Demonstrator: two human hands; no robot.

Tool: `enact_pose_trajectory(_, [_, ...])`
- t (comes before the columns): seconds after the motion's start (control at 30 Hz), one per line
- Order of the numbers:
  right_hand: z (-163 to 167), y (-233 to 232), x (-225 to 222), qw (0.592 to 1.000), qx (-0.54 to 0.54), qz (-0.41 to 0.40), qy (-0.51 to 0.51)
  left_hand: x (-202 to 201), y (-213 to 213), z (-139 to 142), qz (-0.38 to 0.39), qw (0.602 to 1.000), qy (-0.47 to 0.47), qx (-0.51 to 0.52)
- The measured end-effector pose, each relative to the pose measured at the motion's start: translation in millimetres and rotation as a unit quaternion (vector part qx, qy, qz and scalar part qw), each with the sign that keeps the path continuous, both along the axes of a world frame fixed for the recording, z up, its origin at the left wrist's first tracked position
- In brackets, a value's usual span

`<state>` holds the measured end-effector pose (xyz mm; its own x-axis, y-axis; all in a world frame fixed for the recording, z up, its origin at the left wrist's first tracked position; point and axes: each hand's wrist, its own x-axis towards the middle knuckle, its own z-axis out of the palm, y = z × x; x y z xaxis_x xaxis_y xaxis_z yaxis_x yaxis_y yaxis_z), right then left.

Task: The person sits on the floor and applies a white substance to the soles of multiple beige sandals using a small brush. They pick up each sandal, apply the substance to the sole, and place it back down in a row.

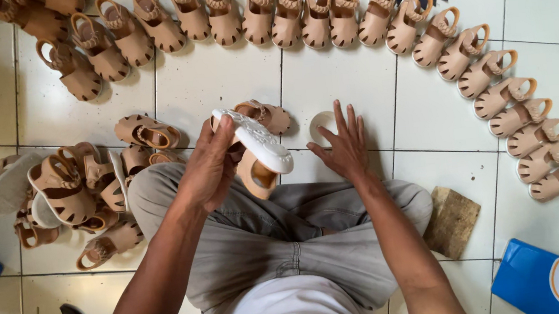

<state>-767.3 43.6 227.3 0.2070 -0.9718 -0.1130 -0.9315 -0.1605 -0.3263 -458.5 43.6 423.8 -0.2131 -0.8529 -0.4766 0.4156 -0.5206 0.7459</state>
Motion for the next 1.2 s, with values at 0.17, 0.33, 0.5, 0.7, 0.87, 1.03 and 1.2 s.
enact_pose_trajectory(0.17, [6, -14, 2, 0.996, 0.048, 0.039, 0.063, -1, -10, -3, -0.016, 0.998, -0.044, 0.039])
enact_pose_trajectory(0.33, [26, -8, -2, 0.998, 0.042, -0.038, -0.042, -5, -16, 1, -0.032, 0.999, -0.035, 0.013])
enact_pose_trajectory(0.5, [86, 25, 3, 0.986, 0.034, -0.056, -0.151, -10, -14, 4, -0.052, 0.994, -0.095, 0.032])
enact_pose_trajectory(0.7, [198, 106, 36, 0.924, -0.051, 0.005, -0.378, -15, -1, 5, -0.042, 0.995, -0.091, -0.022])
enact_pose_trajectory(0.87, [240, 106, 70, 0.946, -0.194, 0.092, -0.243, -22, 15, 7, -0.034, 0.994, -0.09, -0.048])
enact_pose_trajectory(1.03, [251, 106, 79, 0.952, -0.205, 0.114, -0.196, -21, 23, 6, -0.02, 0.993, -0.105, -0.057])
enact_pose_trajectory(1.2, [246, 112, 80, 0.951, -0.221, 0.125, -0.174, -22, 28, 4, -0.017, 0.995, -0.067, -0.071])
